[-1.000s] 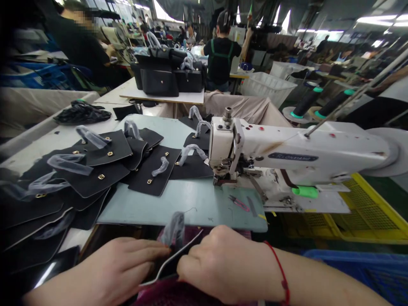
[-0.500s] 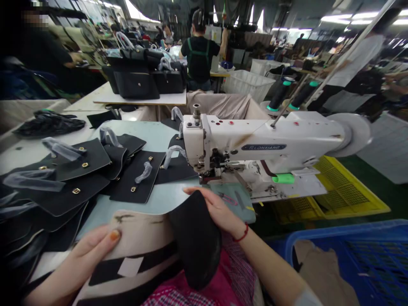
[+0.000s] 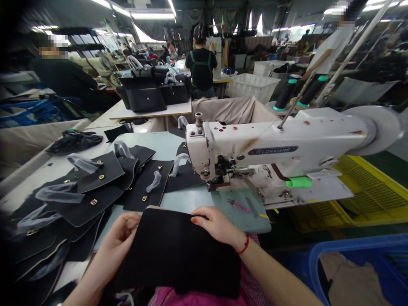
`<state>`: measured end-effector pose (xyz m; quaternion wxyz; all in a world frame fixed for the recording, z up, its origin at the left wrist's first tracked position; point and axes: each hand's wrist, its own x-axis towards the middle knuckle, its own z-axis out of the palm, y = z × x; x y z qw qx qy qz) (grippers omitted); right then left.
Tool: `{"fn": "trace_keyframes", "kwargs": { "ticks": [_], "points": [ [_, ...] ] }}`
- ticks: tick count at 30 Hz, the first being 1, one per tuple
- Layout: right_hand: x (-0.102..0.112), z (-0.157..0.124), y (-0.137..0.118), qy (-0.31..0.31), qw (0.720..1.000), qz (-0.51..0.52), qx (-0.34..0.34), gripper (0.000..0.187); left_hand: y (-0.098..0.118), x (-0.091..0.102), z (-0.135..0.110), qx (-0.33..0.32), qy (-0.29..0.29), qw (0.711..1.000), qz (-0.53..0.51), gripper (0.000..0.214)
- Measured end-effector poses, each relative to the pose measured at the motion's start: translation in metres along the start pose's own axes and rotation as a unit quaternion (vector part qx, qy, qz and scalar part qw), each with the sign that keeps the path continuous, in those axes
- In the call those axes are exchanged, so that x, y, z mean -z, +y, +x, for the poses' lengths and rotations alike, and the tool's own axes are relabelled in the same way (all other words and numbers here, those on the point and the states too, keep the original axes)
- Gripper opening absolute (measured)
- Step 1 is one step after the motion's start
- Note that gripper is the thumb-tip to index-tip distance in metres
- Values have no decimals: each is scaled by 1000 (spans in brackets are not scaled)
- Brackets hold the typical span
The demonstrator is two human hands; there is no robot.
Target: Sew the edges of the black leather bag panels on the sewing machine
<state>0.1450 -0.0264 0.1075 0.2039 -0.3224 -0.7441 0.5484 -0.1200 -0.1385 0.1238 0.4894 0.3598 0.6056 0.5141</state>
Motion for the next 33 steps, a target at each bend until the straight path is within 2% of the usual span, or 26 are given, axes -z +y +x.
{"fn": "trace_keyframes", "kwargs": {
  "ticks": [2, 6, 10, 14, 21, 33],
  "points": [
    [3, -6, -7, 16, 1000, 15, -1, 31, 3, 2, -6, 16, -13, 999, 25, 22],
    [7, -16, -23, 7, 999, 27, 16, 31, 7, -1, -16, 44, -3, 998, 33, 33],
    [4, -24, -31, 9, 1000, -4, 21, 31, 5, -11, -20, 14, 26, 990, 139, 34],
    [1, -29, -38, 21, 998, -61, 5, 34, 6, -17, -24, -34, 57, 985, 159, 32],
    [1, -23, -64, -10, 995, -100, 25, 32, 19, -21, -32, -83, 78, 973, 201, 29],
    [-7, -11, -85, 2, 993, -98, 61, 34, 28, -31, -37, -109, 36, 973, 202, 20]
  ]
}}
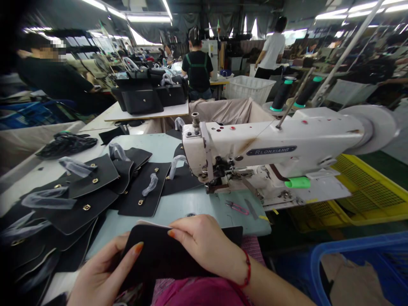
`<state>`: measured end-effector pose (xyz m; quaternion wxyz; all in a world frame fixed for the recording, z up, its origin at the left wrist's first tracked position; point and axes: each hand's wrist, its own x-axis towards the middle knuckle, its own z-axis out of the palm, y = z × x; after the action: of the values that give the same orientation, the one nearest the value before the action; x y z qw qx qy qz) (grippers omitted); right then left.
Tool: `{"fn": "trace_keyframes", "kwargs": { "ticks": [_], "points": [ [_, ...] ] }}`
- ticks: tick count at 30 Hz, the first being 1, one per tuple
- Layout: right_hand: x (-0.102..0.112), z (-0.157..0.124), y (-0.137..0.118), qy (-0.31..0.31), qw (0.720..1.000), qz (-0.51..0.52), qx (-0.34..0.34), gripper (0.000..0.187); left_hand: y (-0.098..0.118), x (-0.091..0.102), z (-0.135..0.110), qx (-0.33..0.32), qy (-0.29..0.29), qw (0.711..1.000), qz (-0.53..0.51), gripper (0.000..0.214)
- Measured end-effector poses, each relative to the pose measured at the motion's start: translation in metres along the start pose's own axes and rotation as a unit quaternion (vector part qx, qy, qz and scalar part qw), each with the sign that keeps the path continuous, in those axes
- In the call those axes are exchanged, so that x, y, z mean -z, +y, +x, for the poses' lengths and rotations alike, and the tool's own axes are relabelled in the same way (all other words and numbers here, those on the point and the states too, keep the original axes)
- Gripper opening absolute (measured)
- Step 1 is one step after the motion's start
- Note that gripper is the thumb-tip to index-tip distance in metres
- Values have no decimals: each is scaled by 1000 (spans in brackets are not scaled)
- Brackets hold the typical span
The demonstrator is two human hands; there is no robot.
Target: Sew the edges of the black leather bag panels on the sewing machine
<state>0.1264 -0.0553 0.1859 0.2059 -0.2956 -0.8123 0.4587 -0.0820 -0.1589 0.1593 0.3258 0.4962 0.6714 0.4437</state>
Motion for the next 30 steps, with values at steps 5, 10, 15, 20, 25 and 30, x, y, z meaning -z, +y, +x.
{"fn": "trace_keyframes", "kwargs": {
  "ticks": [5, 10, 15, 20, 25, 30],
  "points": [
    [-1, 6, -5, -8, 1000, 11, -3, 34, 3, -6, 0, -11, -3, 1000, -13, 21],
    [-4, 10, -11, -11, 999, 33, 6, 33, -1, -9, 0, -42, -39, 998, -19, 19],
    [-5, 16, -18, -5, 998, 57, 24, 30, 3, -13, 2, -59, -44, 997, -34, 18],
    [-8, 20, -21, 19, 998, 57, 37, 29, 8, -14, 5, -76, -47, 995, -35, 18],
    [-14, 22, -23, 33, 996, 70, 46, 30, 12, -15, 5, -86, -47, 994, -36, 17],
    [-17, 23, -23, 44, 996, 66, 49, 29, 12, -15, 5, -89, -45, 994, -34, 18]
  ]
}}
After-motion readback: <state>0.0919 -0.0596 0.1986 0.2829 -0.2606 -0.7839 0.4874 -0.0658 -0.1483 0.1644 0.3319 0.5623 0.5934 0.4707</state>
